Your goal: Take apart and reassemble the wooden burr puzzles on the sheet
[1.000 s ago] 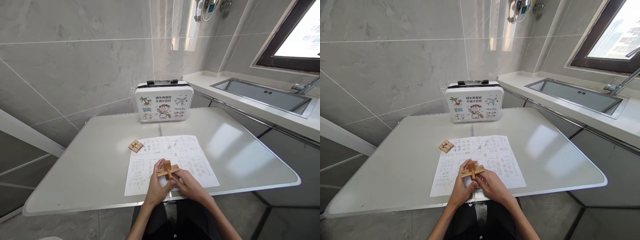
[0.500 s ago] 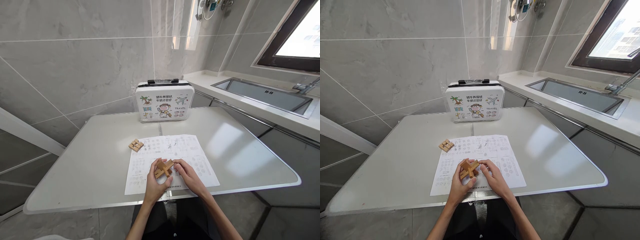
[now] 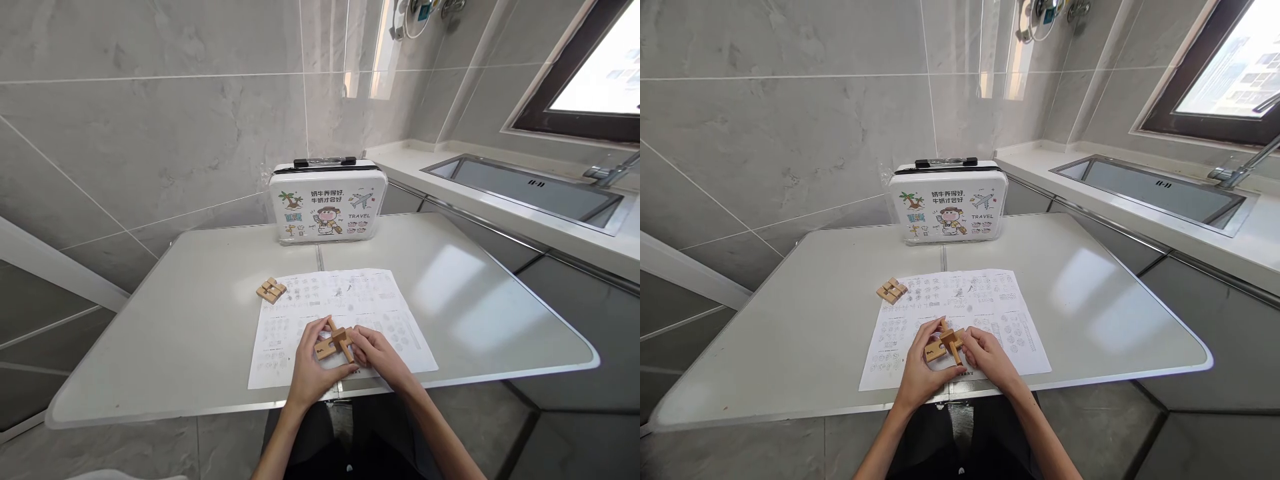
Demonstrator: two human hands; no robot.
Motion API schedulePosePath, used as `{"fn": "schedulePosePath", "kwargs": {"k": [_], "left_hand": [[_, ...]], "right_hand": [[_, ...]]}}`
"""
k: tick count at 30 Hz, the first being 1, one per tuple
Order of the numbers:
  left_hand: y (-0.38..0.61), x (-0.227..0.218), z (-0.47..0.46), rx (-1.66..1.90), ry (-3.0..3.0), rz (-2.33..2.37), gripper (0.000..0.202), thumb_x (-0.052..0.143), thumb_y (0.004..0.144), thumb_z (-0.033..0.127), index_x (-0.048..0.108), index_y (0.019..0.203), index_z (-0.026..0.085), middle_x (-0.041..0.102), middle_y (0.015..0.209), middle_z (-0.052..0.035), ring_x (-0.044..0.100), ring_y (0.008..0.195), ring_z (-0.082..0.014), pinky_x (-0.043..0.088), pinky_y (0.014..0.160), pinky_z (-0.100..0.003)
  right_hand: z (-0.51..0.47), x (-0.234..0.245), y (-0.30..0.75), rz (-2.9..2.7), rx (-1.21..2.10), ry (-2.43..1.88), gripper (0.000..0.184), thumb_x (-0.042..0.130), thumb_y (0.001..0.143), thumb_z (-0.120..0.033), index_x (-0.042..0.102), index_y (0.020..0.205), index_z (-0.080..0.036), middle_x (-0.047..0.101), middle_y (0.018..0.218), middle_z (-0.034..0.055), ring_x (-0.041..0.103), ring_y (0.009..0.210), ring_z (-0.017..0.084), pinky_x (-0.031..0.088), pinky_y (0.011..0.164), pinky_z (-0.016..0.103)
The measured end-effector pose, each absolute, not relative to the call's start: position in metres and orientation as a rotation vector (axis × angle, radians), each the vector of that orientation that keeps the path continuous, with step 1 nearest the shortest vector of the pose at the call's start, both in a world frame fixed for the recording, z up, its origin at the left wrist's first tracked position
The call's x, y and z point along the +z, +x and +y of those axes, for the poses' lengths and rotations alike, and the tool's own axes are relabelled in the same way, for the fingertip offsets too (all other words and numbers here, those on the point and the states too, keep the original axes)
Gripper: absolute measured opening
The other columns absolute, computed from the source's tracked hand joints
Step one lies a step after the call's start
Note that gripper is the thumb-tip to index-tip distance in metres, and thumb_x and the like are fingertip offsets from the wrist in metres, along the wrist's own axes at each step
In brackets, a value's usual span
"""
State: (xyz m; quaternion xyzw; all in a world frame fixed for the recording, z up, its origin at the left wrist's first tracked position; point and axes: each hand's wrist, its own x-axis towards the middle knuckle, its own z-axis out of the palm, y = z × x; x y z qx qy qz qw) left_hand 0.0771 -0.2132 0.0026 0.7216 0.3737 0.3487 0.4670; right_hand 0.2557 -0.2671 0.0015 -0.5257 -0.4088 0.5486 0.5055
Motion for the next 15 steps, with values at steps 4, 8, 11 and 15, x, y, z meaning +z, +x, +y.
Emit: {"fn": "schedulePosePath", "kwargs": {"k": [4,8,11,15], "left_hand": [[0.077,0.002,-0.214,0.870,1.709,0.934,0.091,0.093,0.072,0.040,0.048,0.151,0.033,0.059,0.148,-0.0101,0.060,0.133,-0.0341,0.050,0.112,-0.050],[0.075,0.003,-0.214,0.898,1.752,0.870,0.071,0.089,0.078,0.041,0.059,0.142,0.036,0.048,0.159,-0.0083,0.046,0.148,-0.0356,0.044,0.119,-0.053],[0.075,0.005,-0.215,0.856,1.735,0.828,0.046,0.084,0.085,0.039,0.071,0.129,0.035,0.043,0.161,-0.0072,0.052,0.143,-0.0345,0.051,0.114,-0.051],[0.077,0.007,-0.216,0.858,1.642,0.814,0.019,0.076,0.092,0.037,0.079,0.110,0.031,0.041,0.162,-0.0058,0.068,0.123,-0.0290,0.062,0.102,-0.046]], "right_hand": [[-0.265,-0.002,0.255,-0.973,1.300,-1.268,0.053,0.057,0.098,-0.068,0.050,0.070,-0.023,0.047,0.056,-0.0057,0.041,0.055,0.014,0.035,0.058,0.029],[-0.263,-0.007,0.253,-0.966,1.289,-1.258,0.054,0.057,0.097,-0.069,0.050,0.068,-0.023,0.049,0.055,-0.0049,0.042,0.054,0.014,0.036,0.057,0.029],[-0.263,-0.009,0.251,-0.927,1.287,-1.237,0.053,0.059,0.096,-0.068,0.052,0.069,-0.023,0.048,0.055,-0.0053,0.042,0.053,0.014,0.035,0.056,0.029],[-0.262,-0.011,0.246,-0.810,1.236,-1.240,0.054,0.061,0.095,-0.068,0.051,0.068,-0.023,0.048,0.057,-0.0052,0.039,0.051,0.012,0.033,0.054,0.028]]}}
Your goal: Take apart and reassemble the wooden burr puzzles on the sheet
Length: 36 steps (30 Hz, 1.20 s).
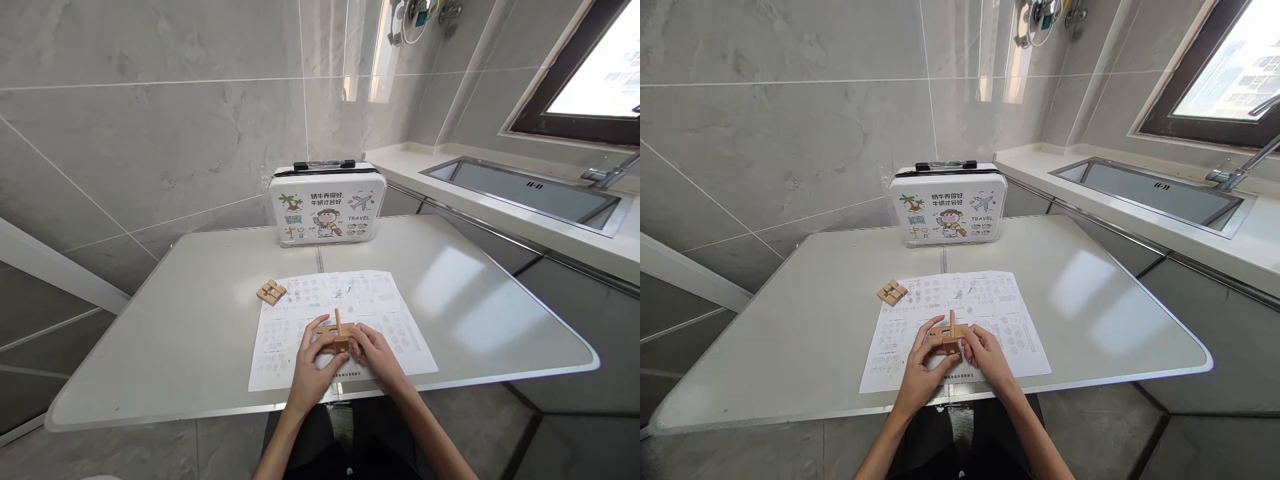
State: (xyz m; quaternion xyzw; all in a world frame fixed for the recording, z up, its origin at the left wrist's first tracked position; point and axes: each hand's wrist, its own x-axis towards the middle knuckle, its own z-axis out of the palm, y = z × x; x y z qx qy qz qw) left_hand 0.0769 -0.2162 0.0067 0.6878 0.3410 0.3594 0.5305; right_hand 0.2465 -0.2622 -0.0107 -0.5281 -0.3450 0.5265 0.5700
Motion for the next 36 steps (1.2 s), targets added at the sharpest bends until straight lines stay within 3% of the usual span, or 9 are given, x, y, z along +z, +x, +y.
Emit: {"fn": "schedulePosePath", "kwargs": {"k": [3,10,14,17,20,29,36], "left_hand": [[0.078,0.007,-0.217,0.901,1.608,0.839,0.013,0.076,0.092,0.036,0.081,0.101,0.028,0.037,0.165,-0.0046,0.071,0.117,-0.0269,0.064,0.099,-0.044],[0.079,0.009,-0.217,0.957,1.551,0.855,0.020,0.074,0.093,0.041,0.081,0.104,0.026,0.038,0.165,-0.0070,0.072,0.112,-0.0260,0.066,0.094,-0.041],[0.078,0.002,-0.214,1.006,1.519,0.889,0.028,0.068,0.096,0.045,0.076,0.110,0.022,0.063,0.137,-0.0114,0.074,0.100,-0.0228,0.065,0.087,-0.037],[0.071,-0.003,-0.205,1.112,1.536,1.067,0.033,0.067,0.096,0.049,0.072,0.112,0.021,0.071,0.117,-0.0091,0.072,0.098,-0.0224,0.061,0.087,-0.033],[0.058,-0.001,-0.188,0.993,1.661,1.201,0.035,0.064,0.098,0.052,0.073,0.111,0.021,0.075,0.103,-0.0071,0.072,0.093,-0.0230,0.058,0.084,-0.033],[0.036,0.015,-0.144,0.751,2.089,1.355,0.038,0.058,0.098,0.055,0.079,0.101,0.024,0.079,0.102,-0.0047,0.068,0.077,-0.0206,0.050,0.072,-0.032],[0.038,0.011,-0.137,0.672,2.154,1.457,0.040,0.061,0.095,0.061,0.077,0.085,0.025,0.078,0.086,-0.0019,0.066,0.072,-0.0203,0.044,0.064,-0.029]], "right_hand": [[-0.262,-0.015,0.243,-0.731,1.167,-1.242,0.053,0.062,0.094,-0.067,0.050,0.068,-0.023,0.048,0.059,-0.0051,0.039,0.050,0.012,0.033,0.053,0.028],[-0.266,-0.029,0.239,-0.652,0.984,-1.212,0.049,0.059,0.099,-0.063,0.050,0.072,-0.024,0.047,0.059,-0.0055,0.041,0.050,0.012,0.037,0.052,0.028],[-0.268,-0.028,0.237,-0.624,0.909,-1.212,0.049,0.057,0.100,-0.063,0.052,0.072,-0.023,0.048,0.061,-0.0041,0.042,0.051,0.012,0.037,0.050,0.027],[-0.269,-0.027,0.236,-0.607,0.887,-1.215,0.049,0.056,0.101,-0.063,0.053,0.072,-0.023,0.049,0.062,-0.0031,0.042,0.052,0.013,0.038,0.049,0.028],[-0.269,-0.026,0.236,-0.619,0.900,-1.238,0.048,0.054,0.102,-0.064,0.053,0.074,-0.024,0.048,0.062,-0.0031,0.042,0.052,0.014,0.038,0.051,0.029],[-0.268,-0.025,0.235,-0.680,0.929,-1.287,0.053,0.053,0.100,-0.068,0.047,0.070,-0.024,0.046,0.061,-0.0036,0.039,0.051,0.013,0.036,0.052,0.030],[-0.270,-0.025,0.236,-0.742,0.947,-1.298,0.053,0.051,0.101,-0.068,0.045,0.070,-0.025,0.045,0.063,-0.0040,0.037,0.051,0.014,0.035,0.052,0.030]]}}
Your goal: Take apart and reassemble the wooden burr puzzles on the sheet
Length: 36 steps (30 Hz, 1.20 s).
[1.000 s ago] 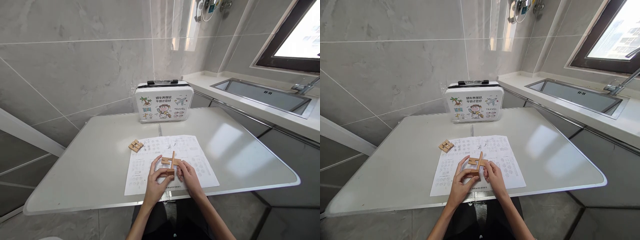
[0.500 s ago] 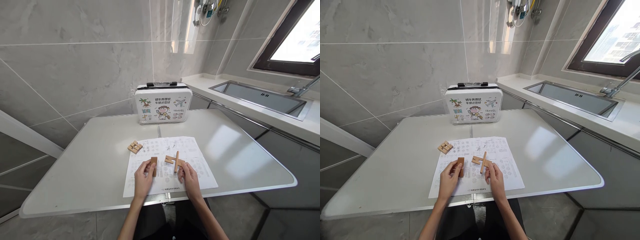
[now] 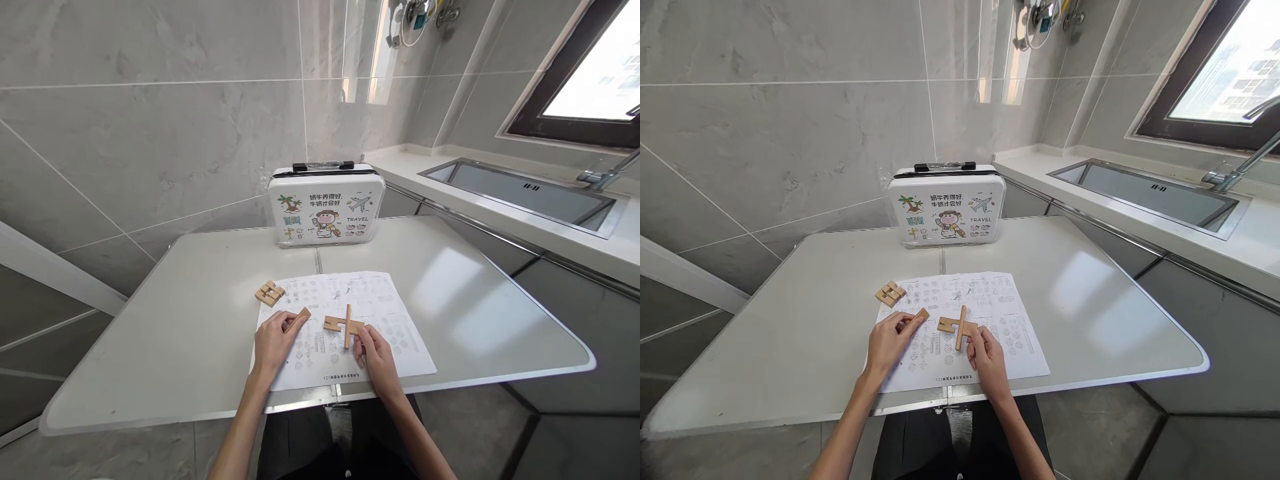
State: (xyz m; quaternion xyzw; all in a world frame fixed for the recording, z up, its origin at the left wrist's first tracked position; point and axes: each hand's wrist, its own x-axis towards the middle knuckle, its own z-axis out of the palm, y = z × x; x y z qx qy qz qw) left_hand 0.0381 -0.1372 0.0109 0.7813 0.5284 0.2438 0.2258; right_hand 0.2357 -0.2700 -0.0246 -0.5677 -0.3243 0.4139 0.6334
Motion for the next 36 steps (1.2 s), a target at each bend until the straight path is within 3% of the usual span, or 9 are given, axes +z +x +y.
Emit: {"fn": "schedulePosePath", "kwargs": {"k": [13,20,23,27,29,31,34,36], "left_hand": [[0.036,0.006,-0.127,0.703,2.267,1.502,0.039,0.062,0.095,0.061,0.076,0.086,0.025,0.077,0.092,-0.0037,0.068,0.079,-0.0219,0.047,0.066,-0.030],[0.047,0.020,-0.147,0.826,2.209,1.356,0.035,0.054,0.102,0.052,0.074,0.106,0.024,0.077,0.099,-0.0057,0.067,0.078,-0.0210,0.051,0.072,-0.031],[0.060,0.026,-0.164,0.681,2.031,1.135,0.038,0.051,0.103,0.054,0.071,0.118,0.025,0.077,0.090,-0.0029,0.067,0.071,-0.0199,0.049,0.067,-0.030],[0.074,0.025,-0.175,0.588,1.774,0.976,0.042,0.054,0.100,0.059,0.071,0.106,0.021,0.068,0.071,-0.0012,0.061,0.059,-0.0181,0.046,0.061,-0.029],[0.076,0.024,-0.176,0.601,1.663,0.919,0.042,0.056,0.099,0.059,0.069,0.101,0.019,0.064,0.069,0.0001,0.059,0.058,-0.0163,0.046,0.062,-0.028],[0.076,0.024,-0.175,0.603,1.581,0.863,0.041,0.059,0.098,0.059,0.068,0.100,0.019,0.062,0.070,0.0013,0.057,0.059,-0.0148,0.045,0.061,-0.027],[0.073,0.027,-0.175,0.563,1.483,0.791,0.040,0.065,0.095,0.059,0.065,0.100,0.020,0.064,0.072,0.0014,0.056,0.058,-0.0130,0.043,0.058,-0.025],[0.070,0.029,-0.175,0.543,1.435,0.754,0.040,0.067,0.094,0.059,0.063,0.102,0.020,0.066,0.074,0.0010,0.056,0.058,-0.0120,0.042,0.056,-0.024]], "right_hand": [[-0.270,-0.019,0.235,-0.839,0.922,-1.370,0.053,0.050,0.101,-0.066,0.046,0.068,-0.026,0.045,0.061,-0.0037,0.039,0.053,0.016,0.034,0.055,0.031],[-0.270,-0.016,0.234,-0.883,0.905,-1.375,0.053,0.049,0.103,-0.065,0.047,0.068,-0.025,0.047,0.062,-0.0035,0.040,0.055,0.016,0.034,0.058,0.031],[-0.271,-0.014,0.234,-0.901,0.903,-1.363,0.053,0.050,0.103,-0.064,0.048,0.067,-0.025,0.047,0.061,-0.0034,0.042,0.056,0.016,0.037,0.060,0.031],[-0.271,-0.013,0.237,-0.882,0.934,-1.307,0.052,0.051,0.102,-0.066,0.049,0.069,-0.025,0.048,0.060,-0.0036,0.043,0.055,0.016,0.040,0.061,0.031],[-0.271,-0.014,0.239,-0.860,0.978,-1.265,0.050,0.052,0.101,-0.067,0.055,0.076,-0.024,0.054,0.066,-0.0026,0.044,0.054,0.015,0.041,0.060,0.031],[-0.271,-0.014,0.242,-0.840,1.080,-1.191,0.047,0.051,0.100,-0.069,0.063,0.095,-0.024,0.061,0.078,-0.0004,0.047,0.055,0.015,0.043,0.060,0.032],[-0.272,-0.011,0.245,-0.787,1.315,-1.005,0.056,0.050,0.098,-0.073,0.063,0.125,-0.026,0.067,0.096,0.0049,0.054,0.062,0.017,0.046,0.059,0.032],[-0.272,-0.008,0.245,-0.753,1.437,-0.891,0.057,0.054,0.096,-0.072,0.064,0.127,-0.025,0.068,0.099,0.0071,0.057,0.068,0.019,0.045,0.058,0.031]]}}
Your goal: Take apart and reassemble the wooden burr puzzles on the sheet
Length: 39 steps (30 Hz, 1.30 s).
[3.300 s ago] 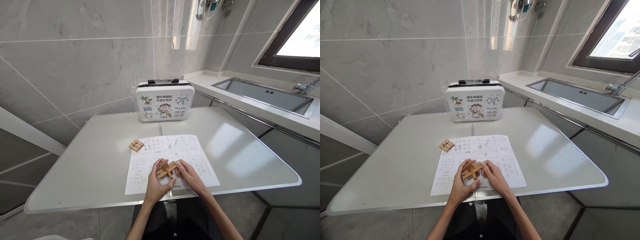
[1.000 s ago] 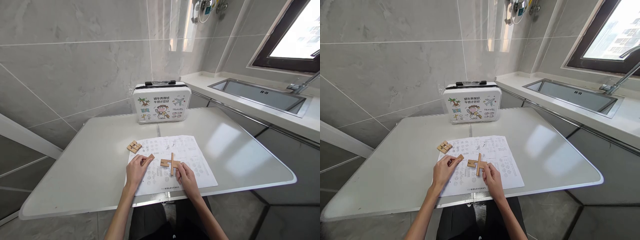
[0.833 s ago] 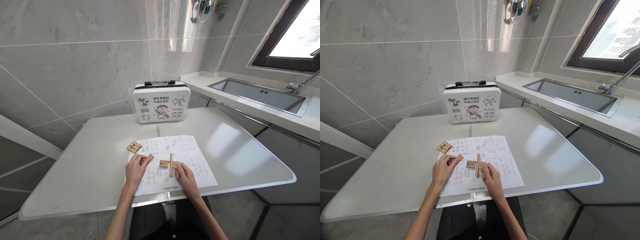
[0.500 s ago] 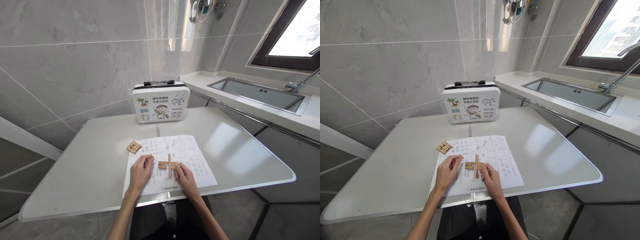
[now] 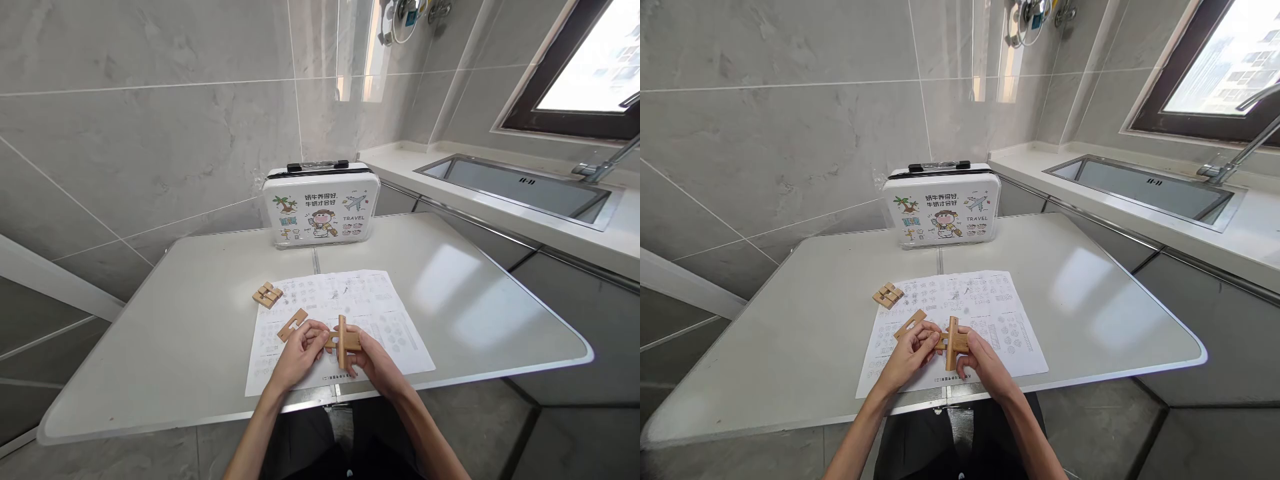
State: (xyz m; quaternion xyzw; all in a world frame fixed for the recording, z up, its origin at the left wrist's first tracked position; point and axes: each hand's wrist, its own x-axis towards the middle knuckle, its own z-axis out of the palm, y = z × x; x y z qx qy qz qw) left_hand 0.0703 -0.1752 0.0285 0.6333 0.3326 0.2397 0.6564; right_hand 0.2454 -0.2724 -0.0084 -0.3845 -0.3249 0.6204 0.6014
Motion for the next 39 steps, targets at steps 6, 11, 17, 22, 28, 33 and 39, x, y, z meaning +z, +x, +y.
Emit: {"fn": "schedulePosePath", "kwargs": {"k": [6,11,17,22,28,33,39], "left_hand": [[0.067,0.027,-0.180,0.507,1.400,0.697,0.041,0.068,0.094,0.059,0.059,0.106,0.020,0.068,0.075,0.0000,0.054,0.058,-0.0106,0.039,0.055,-0.023],[0.067,0.026,-0.184,0.531,1.396,0.709,0.040,0.067,0.095,0.058,0.059,0.103,0.020,0.068,0.076,-0.0007,0.052,0.057,-0.0100,0.038,0.056,-0.023],[0.066,0.022,-0.188,0.541,1.394,0.772,0.040,0.068,0.095,0.058,0.062,0.102,0.019,0.069,0.076,-0.0013,0.053,0.059,-0.0111,0.038,0.057,-0.023],[0.066,0.027,-0.192,0.578,1.395,0.803,0.039,0.068,0.095,0.058,0.062,0.100,0.019,0.066,0.074,0.0002,0.053,0.061,-0.0116,0.039,0.059,-0.023],[0.067,0.037,-0.195,0.609,1.389,0.794,0.039,0.070,0.093,0.057,0.063,0.097,0.019,0.063,0.075,0.0009,0.056,0.065,-0.0128,0.039,0.060,-0.024],[0.068,0.037,-0.198,0.622,1.406,0.766,0.036,0.068,0.096,0.054,0.062,0.096,0.019,0.061,0.073,0.0018,0.051,0.062,-0.0110,0.038,0.060,-0.023],[0.067,0.039,-0.198,0.585,1.454,0.757,0.034,0.066,0.097,0.053,0.061,0.097,0.019,0.070,0.081,-0.0034,0.064,0.074,-0.0161,0.044,0.068,-0.026]], "right_hand": [[-0.276,-0.008,0.243,-0.677,1.517,-0.846,0.060,0.060,0.091,-0.074,0.066,0.123,-0.023,0.068,0.093,0.0075,0.056,0.067,0.019,0.039,0.054,0.029],[-0.279,-0.011,0.239,-0.573,1.456,-0.864,0.055,0.066,0.090,-0.072,0.064,0.113,-0.023,0.056,0.073,-0.0001,0.048,0.054,0.014,0.035,0.047,0.026],[-0.280,-0.006,0.240,-0.435,1.403,-0.943,0.046,0.077,0.087,-0.064,0.064,0.104,-0.023,0.046,0.066,-0.0055,0.039,0.049,0.010,0.036,0.042,0.022],[-0.281,0.000,0.239,-0.367,1.407,-0.871,0.041,0.080,0.087,-0.059,0.066,0.097,-0.022,0.049,0.068,-0.0057,0.040,0.048,0.007,0.038,0.042,0.018],[-0.284,0.003,0.238,-0.379,1.358,-0.878,0.044,0.083,0.084,-0.057,0.067,0.107,-0.023,0.051,0.066,-0.0056,0.045,0.049,0.008,0.039,0.040,0.018],[-0.284,0.001,0.235,-0.373,1.305,-0.836,0.043,0.081,0.086,-0.058,0.068,0.103,-0.021,0.045,0.061,-0.0081,0.039,0.044,0.006,0.037,0.038,0.017],[-0.287,-0.001,0.241,-0.391,1.279,-0.836,0.040,0.079,0.088,-0.057,0.067,0.098,-0.020,0.042,0.059,-0.0086,0.031,0.042,0.005,0.031,0.037,0.018]]}}
